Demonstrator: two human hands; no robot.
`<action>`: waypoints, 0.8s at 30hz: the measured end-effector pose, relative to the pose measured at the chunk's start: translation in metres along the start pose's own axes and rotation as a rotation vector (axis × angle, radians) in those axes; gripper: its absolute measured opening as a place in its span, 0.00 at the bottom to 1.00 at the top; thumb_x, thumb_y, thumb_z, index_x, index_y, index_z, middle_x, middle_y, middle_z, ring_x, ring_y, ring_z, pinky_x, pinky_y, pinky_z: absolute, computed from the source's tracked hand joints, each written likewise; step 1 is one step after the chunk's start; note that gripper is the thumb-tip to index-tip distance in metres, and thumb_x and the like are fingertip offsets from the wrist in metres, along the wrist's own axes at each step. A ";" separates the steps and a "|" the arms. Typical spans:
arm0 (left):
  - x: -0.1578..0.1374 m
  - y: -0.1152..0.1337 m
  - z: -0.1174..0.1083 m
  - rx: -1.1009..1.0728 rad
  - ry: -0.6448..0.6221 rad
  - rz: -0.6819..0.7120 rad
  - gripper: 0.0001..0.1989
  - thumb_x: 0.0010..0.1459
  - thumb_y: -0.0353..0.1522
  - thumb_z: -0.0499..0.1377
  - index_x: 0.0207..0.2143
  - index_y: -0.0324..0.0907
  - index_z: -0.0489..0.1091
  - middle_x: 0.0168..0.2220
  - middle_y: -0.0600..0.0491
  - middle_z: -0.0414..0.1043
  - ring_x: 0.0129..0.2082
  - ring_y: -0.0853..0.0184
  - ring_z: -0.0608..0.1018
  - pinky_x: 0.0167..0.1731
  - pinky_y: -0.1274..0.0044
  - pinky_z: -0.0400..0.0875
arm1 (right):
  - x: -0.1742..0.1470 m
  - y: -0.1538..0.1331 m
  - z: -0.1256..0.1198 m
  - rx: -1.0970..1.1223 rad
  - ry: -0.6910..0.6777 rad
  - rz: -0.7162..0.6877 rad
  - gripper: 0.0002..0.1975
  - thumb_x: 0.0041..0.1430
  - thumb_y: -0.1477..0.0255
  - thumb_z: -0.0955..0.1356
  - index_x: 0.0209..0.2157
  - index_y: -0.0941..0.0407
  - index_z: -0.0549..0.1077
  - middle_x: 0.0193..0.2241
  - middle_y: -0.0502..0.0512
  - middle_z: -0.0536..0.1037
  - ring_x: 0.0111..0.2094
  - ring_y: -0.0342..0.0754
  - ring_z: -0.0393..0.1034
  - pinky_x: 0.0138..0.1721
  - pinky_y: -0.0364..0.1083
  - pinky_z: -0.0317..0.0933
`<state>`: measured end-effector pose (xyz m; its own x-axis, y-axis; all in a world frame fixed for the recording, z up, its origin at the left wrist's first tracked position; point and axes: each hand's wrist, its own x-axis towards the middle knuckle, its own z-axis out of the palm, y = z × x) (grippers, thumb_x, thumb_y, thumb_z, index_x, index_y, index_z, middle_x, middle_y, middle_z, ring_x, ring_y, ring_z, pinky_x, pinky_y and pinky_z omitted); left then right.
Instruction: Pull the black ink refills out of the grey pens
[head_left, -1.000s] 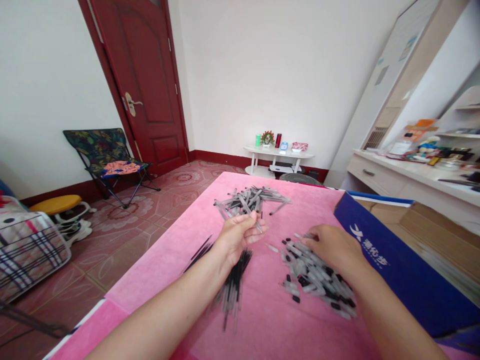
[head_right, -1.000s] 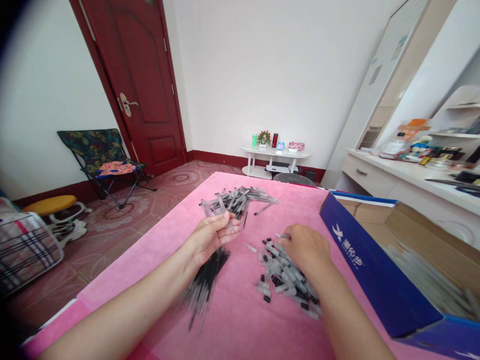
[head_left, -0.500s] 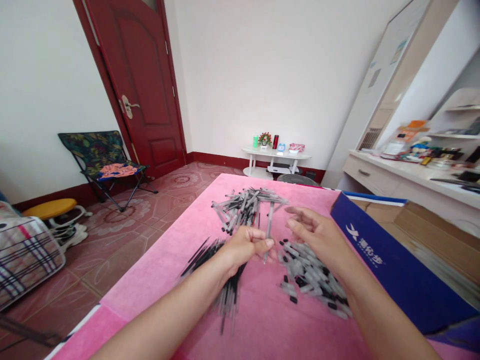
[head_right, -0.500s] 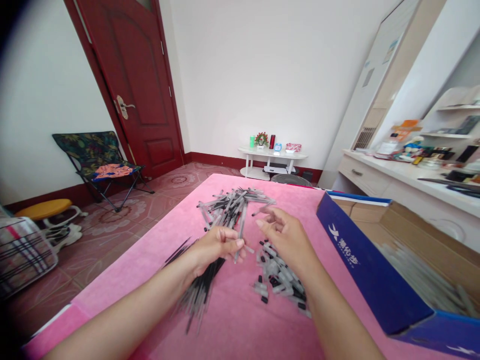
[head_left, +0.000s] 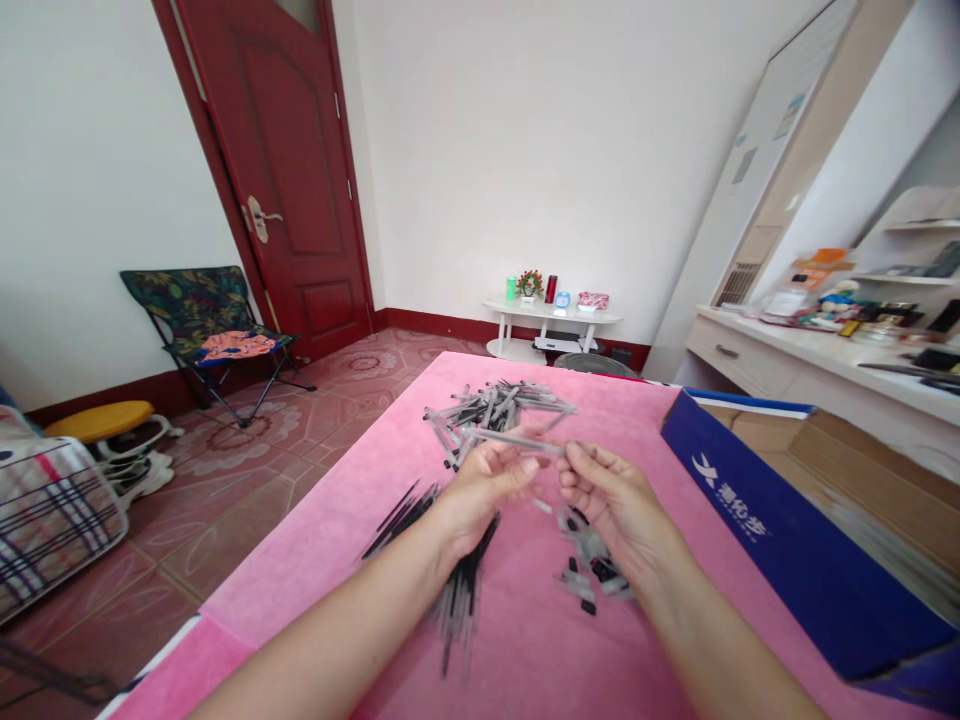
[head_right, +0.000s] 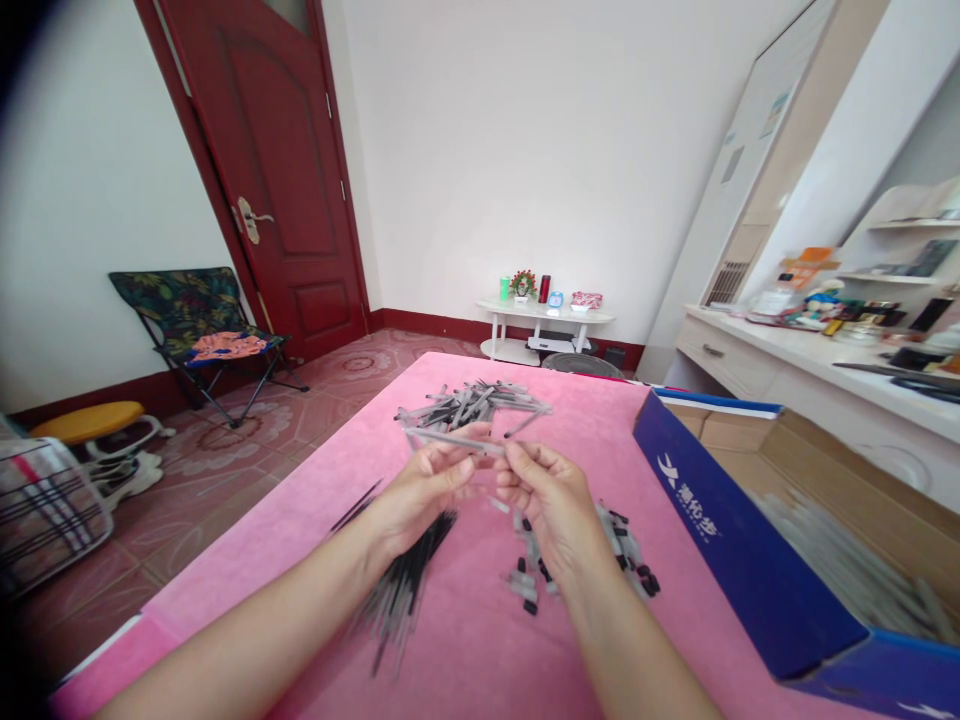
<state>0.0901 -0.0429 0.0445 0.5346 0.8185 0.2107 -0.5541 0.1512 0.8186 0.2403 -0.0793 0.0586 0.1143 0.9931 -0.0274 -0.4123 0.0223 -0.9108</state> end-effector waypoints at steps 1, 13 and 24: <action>-0.001 -0.002 0.002 0.029 0.004 0.028 0.15 0.47 0.32 0.62 0.39 0.39 0.71 0.42 0.47 0.70 0.39 0.64 0.73 0.36 0.75 0.68 | -0.001 0.003 0.003 -0.005 -0.021 0.010 0.11 0.43 0.68 0.72 0.27 0.60 0.72 0.22 0.49 0.72 0.20 0.36 0.65 0.25 0.36 0.63; 0.001 -0.003 -0.003 0.168 0.185 0.093 0.12 0.50 0.37 0.59 0.34 0.37 0.71 0.37 0.47 0.72 0.35 0.68 0.72 0.31 0.79 0.67 | -0.004 0.010 0.007 -0.123 -0.123 0.134 0.17 0.50 0.59 0.66 0.23 0.60 0.67 0.14 0.47 0.66 0.12 0.35 0.55 0.14 0.36 0.48; 0.003 -0.010 -0.005 0.206 0.288 0.076 0.15 0.48 0.39 0.60 0.34 0.36 0.71 0.33 0.47 0.72 0.29 0.71 0.71 0.24 0.83 0.66 | -0.001 0.018 0.002 -0.434 -0.082 -0.112 0.17 0.51 0.61 0.65 0.19 0.60 0.66 0.15 0.50 0.67 0.15 0.36 0.54 0.17 0.38 0.49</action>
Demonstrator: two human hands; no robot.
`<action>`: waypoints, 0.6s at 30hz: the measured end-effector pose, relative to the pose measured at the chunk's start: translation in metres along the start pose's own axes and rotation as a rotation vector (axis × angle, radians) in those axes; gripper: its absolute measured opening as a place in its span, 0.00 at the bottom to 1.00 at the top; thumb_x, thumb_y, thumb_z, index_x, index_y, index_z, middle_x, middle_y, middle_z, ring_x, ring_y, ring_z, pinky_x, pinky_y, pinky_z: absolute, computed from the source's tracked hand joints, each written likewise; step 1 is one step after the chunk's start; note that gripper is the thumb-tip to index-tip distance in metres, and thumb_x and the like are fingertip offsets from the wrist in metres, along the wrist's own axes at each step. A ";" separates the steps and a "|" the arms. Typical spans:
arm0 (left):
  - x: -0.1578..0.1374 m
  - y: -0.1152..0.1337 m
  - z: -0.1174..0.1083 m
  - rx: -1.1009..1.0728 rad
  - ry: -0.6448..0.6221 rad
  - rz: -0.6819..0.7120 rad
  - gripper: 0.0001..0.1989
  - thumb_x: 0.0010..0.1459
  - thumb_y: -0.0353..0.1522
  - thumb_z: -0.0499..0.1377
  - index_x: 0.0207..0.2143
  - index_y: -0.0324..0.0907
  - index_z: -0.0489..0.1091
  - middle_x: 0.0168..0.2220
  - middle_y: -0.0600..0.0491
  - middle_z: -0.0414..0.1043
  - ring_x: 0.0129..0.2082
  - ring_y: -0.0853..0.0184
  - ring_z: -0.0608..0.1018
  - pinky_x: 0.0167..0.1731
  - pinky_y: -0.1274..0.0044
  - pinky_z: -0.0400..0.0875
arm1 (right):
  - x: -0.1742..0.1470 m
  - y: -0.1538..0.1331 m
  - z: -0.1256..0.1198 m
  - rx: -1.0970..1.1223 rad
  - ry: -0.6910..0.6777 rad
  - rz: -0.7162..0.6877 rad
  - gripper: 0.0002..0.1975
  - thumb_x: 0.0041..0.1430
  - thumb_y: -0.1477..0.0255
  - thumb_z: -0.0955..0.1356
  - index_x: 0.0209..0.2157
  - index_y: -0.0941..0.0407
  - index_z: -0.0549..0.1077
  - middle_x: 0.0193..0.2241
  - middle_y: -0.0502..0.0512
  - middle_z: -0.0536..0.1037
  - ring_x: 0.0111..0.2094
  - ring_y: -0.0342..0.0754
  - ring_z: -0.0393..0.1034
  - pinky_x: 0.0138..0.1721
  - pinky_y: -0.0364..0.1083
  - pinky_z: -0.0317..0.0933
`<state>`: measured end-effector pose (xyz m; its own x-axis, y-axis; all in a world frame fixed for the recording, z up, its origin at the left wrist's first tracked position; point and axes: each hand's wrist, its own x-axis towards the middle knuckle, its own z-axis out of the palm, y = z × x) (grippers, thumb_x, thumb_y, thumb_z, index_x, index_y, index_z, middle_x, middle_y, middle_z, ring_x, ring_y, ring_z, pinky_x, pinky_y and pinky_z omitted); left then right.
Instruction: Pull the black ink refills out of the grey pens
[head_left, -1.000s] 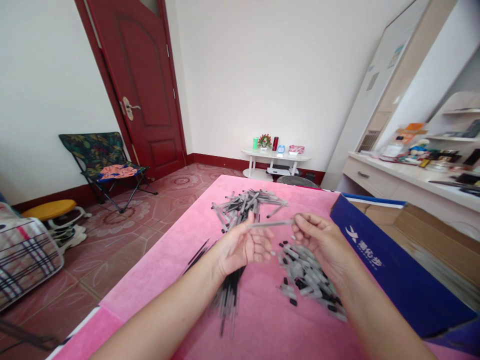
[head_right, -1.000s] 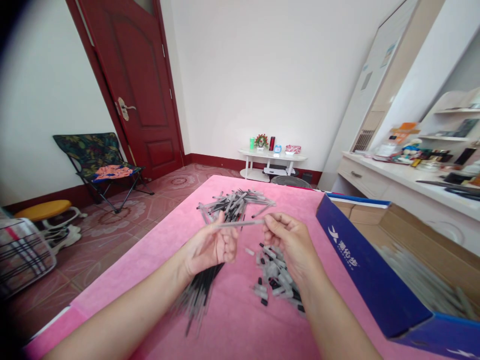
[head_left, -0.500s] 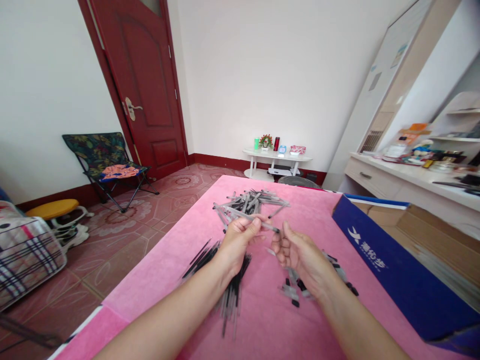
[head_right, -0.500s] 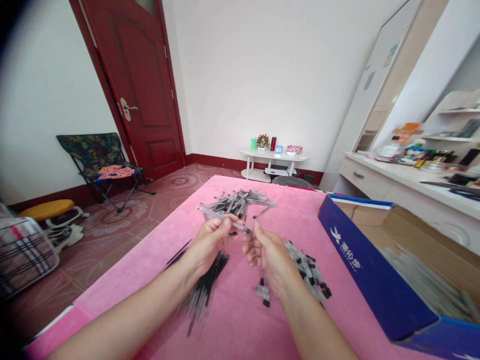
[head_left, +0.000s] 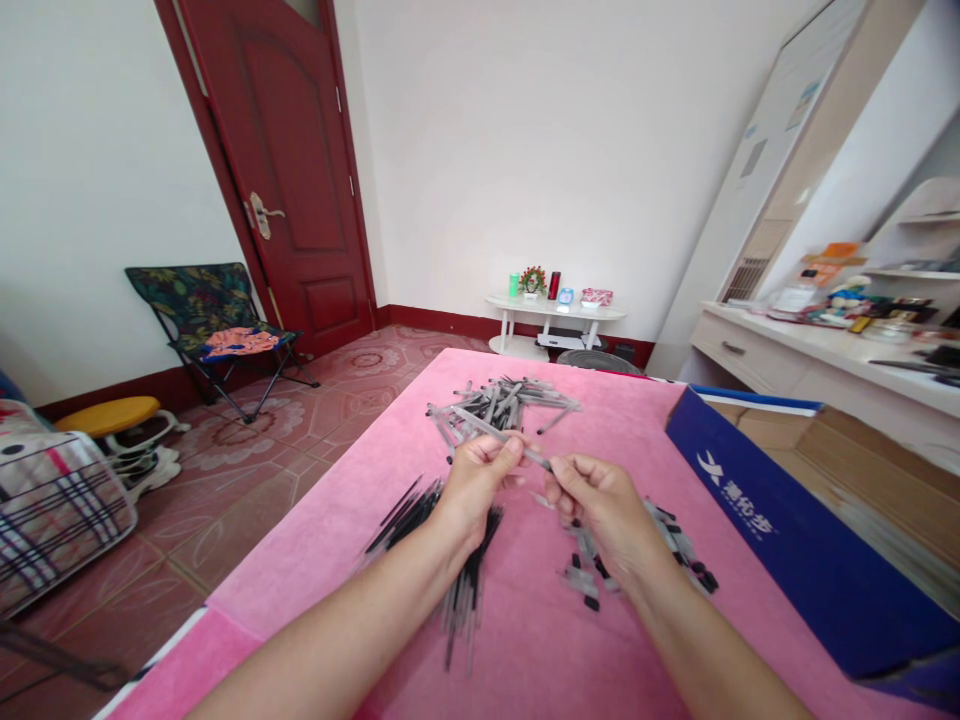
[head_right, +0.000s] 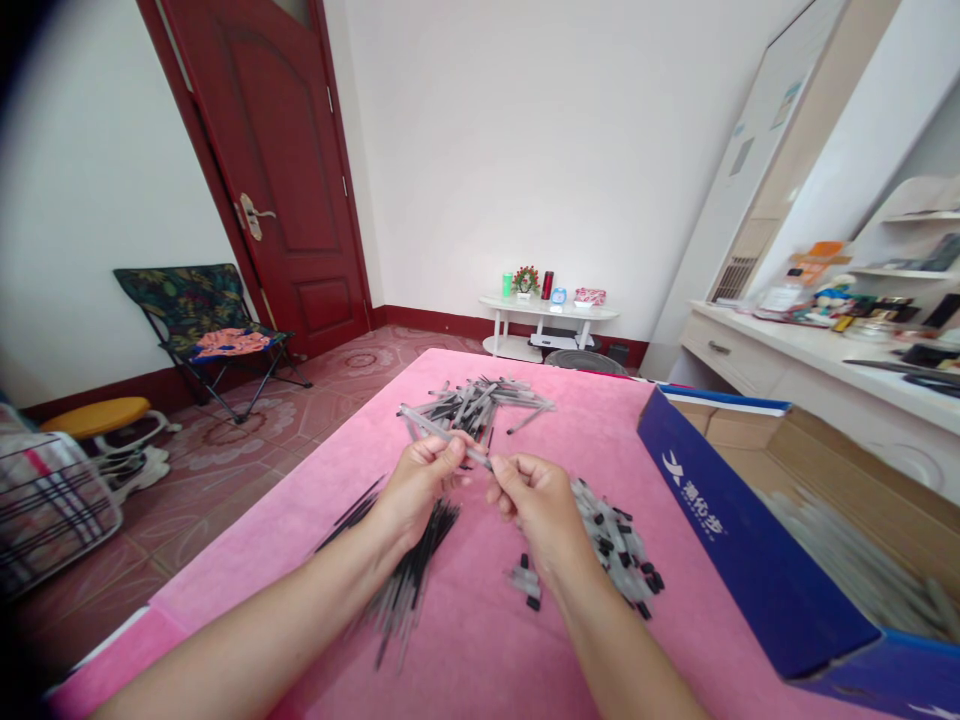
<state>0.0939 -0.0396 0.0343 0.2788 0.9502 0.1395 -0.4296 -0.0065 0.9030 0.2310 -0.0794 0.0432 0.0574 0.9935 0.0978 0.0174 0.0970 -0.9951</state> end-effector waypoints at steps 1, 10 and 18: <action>0.001 -0.001 0.000 0.002 0.011 -0.012 0.16 0.47 0.40 0.60 0.33 0.36 0.71 0.33 0.47 0.72 0.28 0.72 0.70 0.24 0.83 0.65 | 0.000 0.000 0.001 -0.068 0.025 -0.043 0.16 0.51 0.61 0.65 0.19 0.60 0.66 0.16 0.50 0.67 0.16 0.37 0.56 0.17 0.39 0.50; 0.004 -0.002 -0.005 0.003 0.066 -0.068 0.17 0.45 0.42 0.62 0.31 0.36 0.72 0.32 0.47 0.73 0.26 0.74 0.70 0.22 0.84 0.64 | -0.002 0.004 0.010 -0.310 0.213 -0.237 0.11 0.48 0.63 0.67 0.29 0.56 0.66 0.23 0.50 0.70 0.22 0.41 0.63 0.23 0.40 0.57; 0.004 0.000 -0.005 0.003 0.084 -0.055 0.18 0.43 0.42 0.62 0.31 0.36 0.72 0.31 0.48 0.72 0.25 0.74 0.69 0.22 0.85 0.63 | 0.000 0.000 0.006 -0.142 0.054 -0.052 0.18 0.50 0.58 0.65 0.19 0.59 0.67 0.13 0.48 0.67 0.13 0.36 0.55 0.15 0.38 0.49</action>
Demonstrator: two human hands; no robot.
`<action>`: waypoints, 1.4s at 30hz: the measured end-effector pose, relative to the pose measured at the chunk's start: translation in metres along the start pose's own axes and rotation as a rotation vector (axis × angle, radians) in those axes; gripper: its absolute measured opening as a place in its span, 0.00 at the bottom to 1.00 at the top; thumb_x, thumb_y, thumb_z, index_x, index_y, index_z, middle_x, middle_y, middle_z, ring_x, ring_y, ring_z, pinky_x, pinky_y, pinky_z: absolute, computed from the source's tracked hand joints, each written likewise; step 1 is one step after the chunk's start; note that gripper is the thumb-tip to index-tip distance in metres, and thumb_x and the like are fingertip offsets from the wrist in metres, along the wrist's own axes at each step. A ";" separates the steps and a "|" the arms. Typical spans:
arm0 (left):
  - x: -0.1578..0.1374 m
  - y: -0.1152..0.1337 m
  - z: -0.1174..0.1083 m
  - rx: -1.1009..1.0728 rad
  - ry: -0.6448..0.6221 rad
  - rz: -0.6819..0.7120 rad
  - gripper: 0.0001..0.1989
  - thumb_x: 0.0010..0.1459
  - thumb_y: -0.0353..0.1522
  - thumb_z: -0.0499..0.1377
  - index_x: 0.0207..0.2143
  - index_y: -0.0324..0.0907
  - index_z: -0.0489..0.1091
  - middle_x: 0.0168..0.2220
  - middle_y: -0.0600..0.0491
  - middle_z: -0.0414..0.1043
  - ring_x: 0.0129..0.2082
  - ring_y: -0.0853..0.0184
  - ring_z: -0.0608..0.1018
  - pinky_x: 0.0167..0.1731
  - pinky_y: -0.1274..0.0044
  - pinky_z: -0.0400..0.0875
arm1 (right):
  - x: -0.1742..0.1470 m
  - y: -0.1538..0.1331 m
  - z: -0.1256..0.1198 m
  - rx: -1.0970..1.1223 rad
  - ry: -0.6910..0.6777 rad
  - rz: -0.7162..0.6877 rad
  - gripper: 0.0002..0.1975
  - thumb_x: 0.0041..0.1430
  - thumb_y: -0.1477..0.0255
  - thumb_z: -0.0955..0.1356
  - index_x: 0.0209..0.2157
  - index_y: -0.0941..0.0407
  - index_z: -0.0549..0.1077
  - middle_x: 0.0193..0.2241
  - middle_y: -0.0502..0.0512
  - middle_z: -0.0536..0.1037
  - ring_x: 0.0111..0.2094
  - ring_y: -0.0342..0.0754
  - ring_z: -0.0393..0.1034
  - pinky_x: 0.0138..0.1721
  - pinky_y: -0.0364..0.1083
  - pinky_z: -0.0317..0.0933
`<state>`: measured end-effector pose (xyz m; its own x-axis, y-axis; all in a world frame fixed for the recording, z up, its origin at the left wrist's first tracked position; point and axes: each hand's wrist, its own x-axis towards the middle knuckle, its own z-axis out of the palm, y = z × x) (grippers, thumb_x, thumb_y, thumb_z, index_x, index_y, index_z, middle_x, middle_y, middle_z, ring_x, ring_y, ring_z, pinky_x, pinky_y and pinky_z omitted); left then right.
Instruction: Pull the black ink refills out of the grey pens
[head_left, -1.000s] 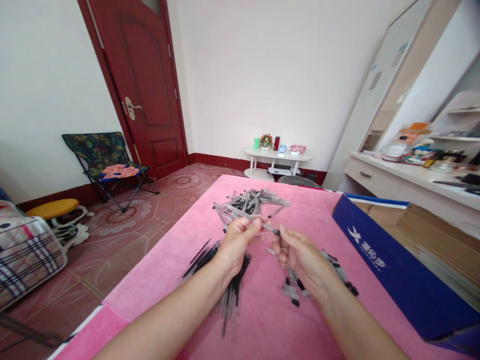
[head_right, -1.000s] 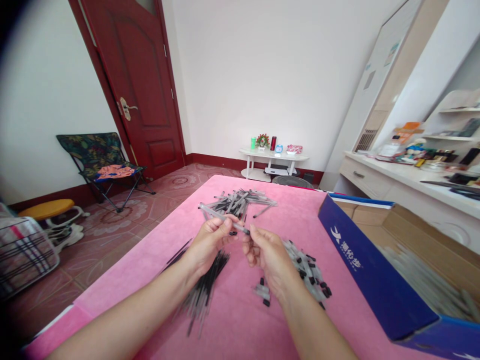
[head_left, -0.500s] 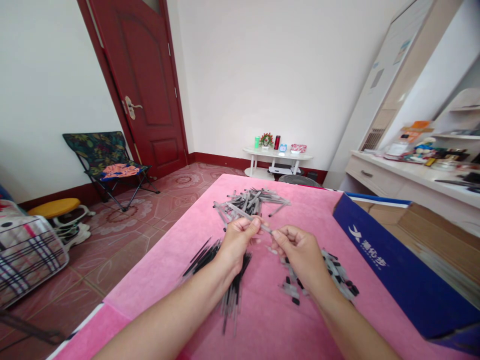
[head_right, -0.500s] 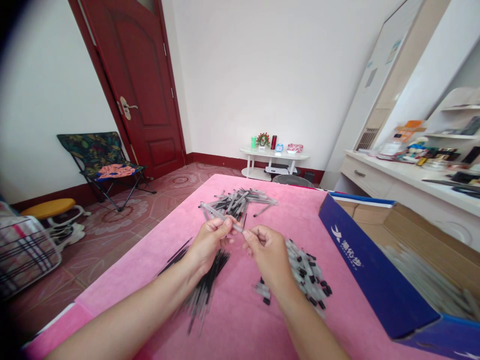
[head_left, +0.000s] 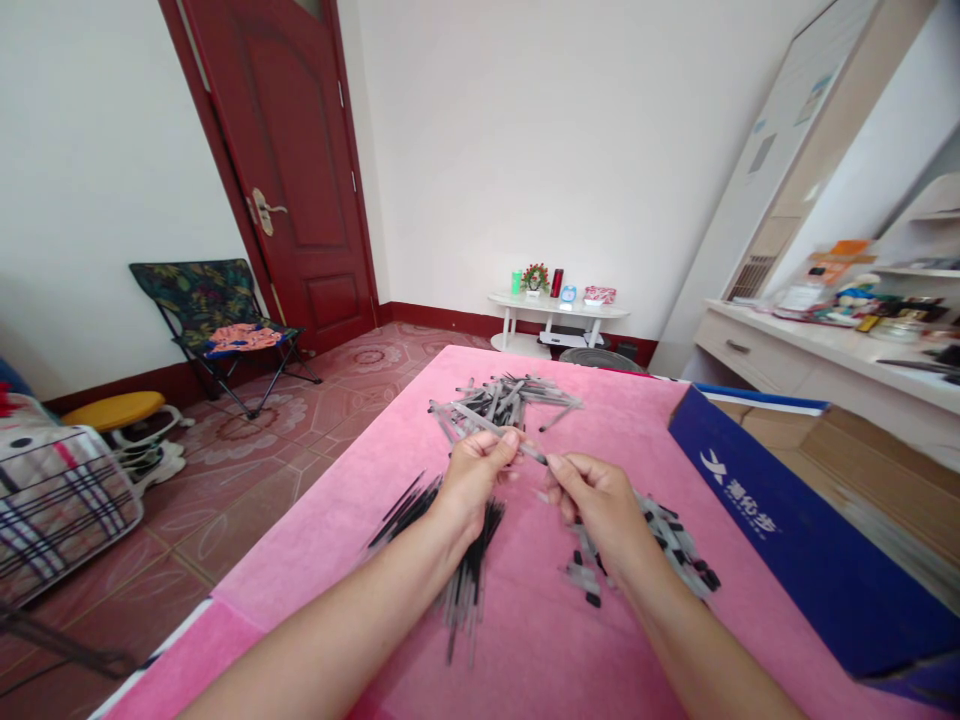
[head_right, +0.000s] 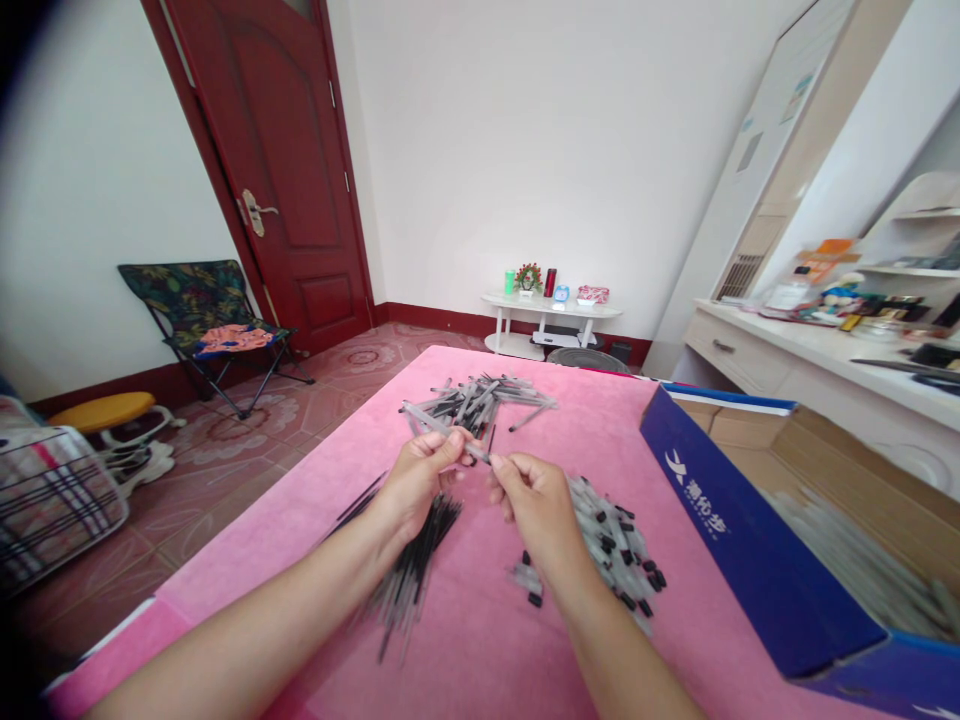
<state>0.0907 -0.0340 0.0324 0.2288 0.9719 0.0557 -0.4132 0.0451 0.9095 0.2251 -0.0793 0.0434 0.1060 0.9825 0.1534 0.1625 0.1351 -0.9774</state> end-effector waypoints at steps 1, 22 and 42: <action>0.000 0.000 0.000 -0.003 0.002 0.000 0.18 0.43 0.42 0.62 0.31 0.36 0.72 0.31 0.48 0.72 0.25 0.74 0.69 0.22 0.85 0.63 | 0.000 0.000 0.000 0.005 0.014 -0.006 0.17 0.49 0.59 0.66 0.19 0.59 0.67 0.13 0.48 0.66 0.13 0.36 0.55 0.15 0.38 0.49; 0.001 -0.008 -0.001 0.047 -0.005 0.003 0.18 0.43 0.42 0.62 0.29 0.36 0.73 0.29 0.49 0.72 0.25 0.73 0.69 0.21 0.84 0.61 | 0.000 0.005 0.000 -0.138 0.005 -0.031 0.18 0.50 0.59 0.64 0.17 0.59 0.68 0.14 0.50 0.68 0.15 0.39 0.58 0.16 0.39 0.51; 0.002 -0.011 -0.002 0.047 0.031 -0.031 0.18 0.41 0.43 0.63 0.28 0.36 0.73 0.28 0.50 0.71 0.23 0.75 0.68 0.21 0.84 0.61 | 0.002 0.016 -0.002 -0.239 -0.008 -0.083 0.17 0.53 0.60 0.62 0.20 0.59 0.70 0.15 0.50 0.69 0.16 0.41 0.60 0.19 0.40 0.53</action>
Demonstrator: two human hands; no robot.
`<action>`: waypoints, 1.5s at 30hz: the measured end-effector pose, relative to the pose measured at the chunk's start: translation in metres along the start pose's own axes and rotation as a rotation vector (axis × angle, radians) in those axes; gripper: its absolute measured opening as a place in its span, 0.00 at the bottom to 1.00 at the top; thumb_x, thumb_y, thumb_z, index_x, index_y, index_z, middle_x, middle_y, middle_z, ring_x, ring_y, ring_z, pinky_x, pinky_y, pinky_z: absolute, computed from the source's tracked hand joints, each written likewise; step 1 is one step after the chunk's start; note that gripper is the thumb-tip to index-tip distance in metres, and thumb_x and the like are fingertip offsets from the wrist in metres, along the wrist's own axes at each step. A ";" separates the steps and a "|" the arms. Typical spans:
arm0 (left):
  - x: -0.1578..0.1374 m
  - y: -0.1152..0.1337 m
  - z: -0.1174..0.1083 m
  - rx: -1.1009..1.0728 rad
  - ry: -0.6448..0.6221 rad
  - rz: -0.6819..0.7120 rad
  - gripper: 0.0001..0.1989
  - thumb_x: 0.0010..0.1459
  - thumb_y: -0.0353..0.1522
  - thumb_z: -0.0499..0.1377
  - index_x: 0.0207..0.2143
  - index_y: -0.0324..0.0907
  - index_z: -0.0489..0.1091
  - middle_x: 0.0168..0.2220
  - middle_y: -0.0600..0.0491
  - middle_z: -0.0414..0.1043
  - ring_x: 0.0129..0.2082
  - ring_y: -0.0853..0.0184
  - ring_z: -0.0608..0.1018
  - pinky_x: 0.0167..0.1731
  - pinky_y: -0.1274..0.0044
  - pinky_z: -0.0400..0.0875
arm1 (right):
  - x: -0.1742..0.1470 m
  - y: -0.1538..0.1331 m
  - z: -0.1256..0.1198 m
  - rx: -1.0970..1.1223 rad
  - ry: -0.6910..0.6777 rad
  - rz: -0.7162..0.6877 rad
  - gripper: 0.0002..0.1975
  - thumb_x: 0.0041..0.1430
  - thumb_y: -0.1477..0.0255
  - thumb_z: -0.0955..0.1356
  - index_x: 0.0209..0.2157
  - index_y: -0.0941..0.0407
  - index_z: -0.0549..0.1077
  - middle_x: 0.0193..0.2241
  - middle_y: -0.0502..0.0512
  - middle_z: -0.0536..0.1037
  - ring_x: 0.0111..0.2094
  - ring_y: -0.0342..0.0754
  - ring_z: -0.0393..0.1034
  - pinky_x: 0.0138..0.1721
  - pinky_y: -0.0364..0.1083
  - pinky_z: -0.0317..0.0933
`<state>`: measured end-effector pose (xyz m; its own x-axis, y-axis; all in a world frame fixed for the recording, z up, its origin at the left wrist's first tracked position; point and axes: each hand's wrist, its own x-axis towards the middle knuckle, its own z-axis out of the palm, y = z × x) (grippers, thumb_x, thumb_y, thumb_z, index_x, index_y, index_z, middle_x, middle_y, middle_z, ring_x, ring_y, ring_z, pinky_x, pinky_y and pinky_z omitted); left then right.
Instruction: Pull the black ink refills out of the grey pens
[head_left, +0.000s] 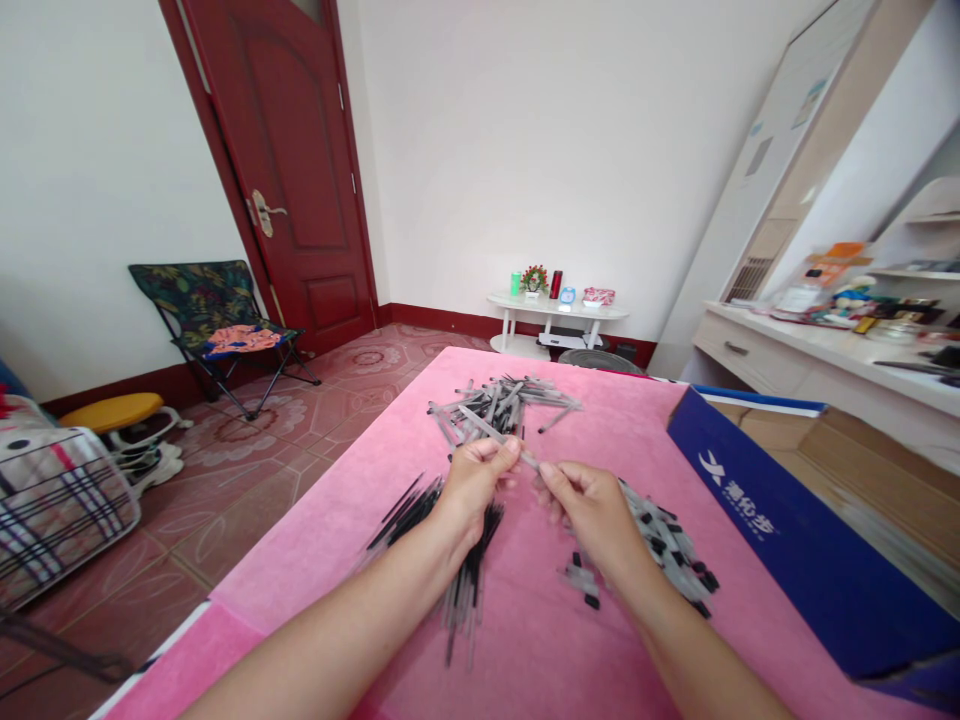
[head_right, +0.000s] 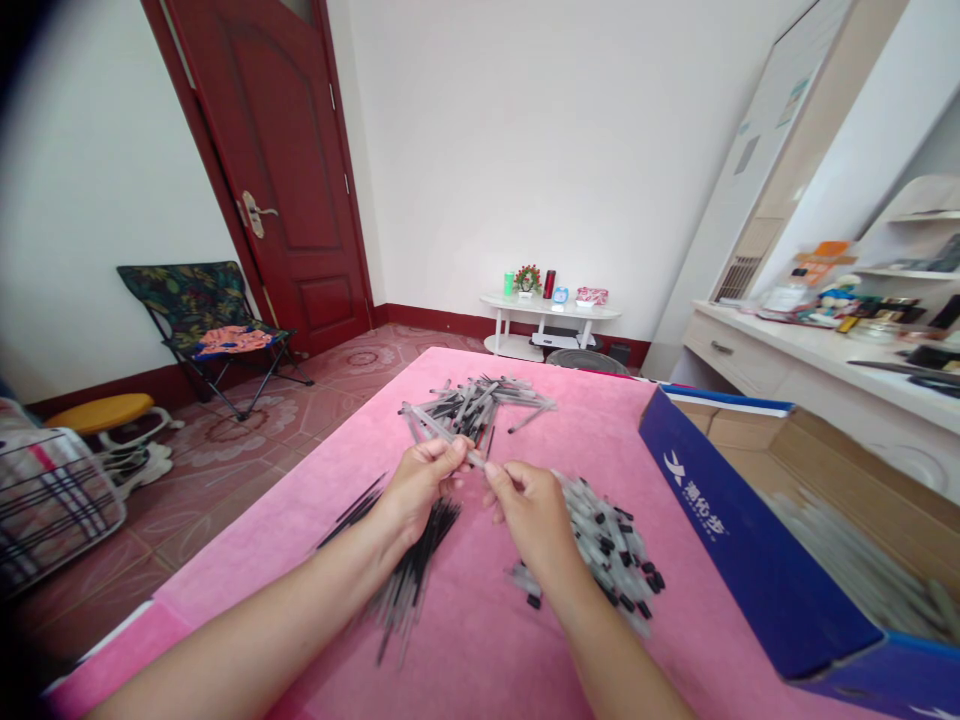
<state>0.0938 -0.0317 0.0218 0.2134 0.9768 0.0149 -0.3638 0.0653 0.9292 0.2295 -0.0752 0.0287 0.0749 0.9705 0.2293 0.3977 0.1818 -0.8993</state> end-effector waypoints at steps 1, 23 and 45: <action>0.000 0.000 0.000 0.003 0.000 0.000 0.18 0.42 0.43 0.63 0.28 0.36 0.73 0.28 0.50 0.71 0.23 0.75 0.68 0.21 0.84 0.61 | 0.000 0.000 0.000 -0.010 0.009 -0.011 0.18 0.53 0.61 0.62 0.19 0.59 0.69 0.15 0.50 0.68 0.16 0.41 0.60 0.19 0.40 0.52; 0.004 -0.005 -0.004 0.012 0.019 -0.023 0.19 0.40 0.44 0.63 0.27 0.36 0.72 0.22 0.54 0.68 0.21 0.76 0.67 0.20 0.85 0.60 | 0.000 -0.001 0.003 0.061 -0.054 0.048 0.20 0.55 0.60 0.59 0.20 0.60 0.68 0.15 0.51 0.69 0.15 0.40 0.60 0.17 0.39 0.52; 0.015 -0.002 -0.013 -0.076 0.141 -0.084 0.19 0.40 0.43 0.64 0.28 0.37 0.71 0.20 0.56 0.68 0.17 0.80 0.68 0.17 0.88 0.60 | 0.003 -0.012 -0.030 -0.876 0.025 0.039 0.07 0.47 0.67 0.65 0.23 0.51 0.73 0.22 0.48 0.75 0.23 0.43 0.66 0.21 0.40 0.44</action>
<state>0.0855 -0.0148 0.0153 0.1183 0.9859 -0.1185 -0.4187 0.1578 0.8943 0.2529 -0.0794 0.0511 0.1188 0.9679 0.2216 0.9529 -0.0484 -0.2994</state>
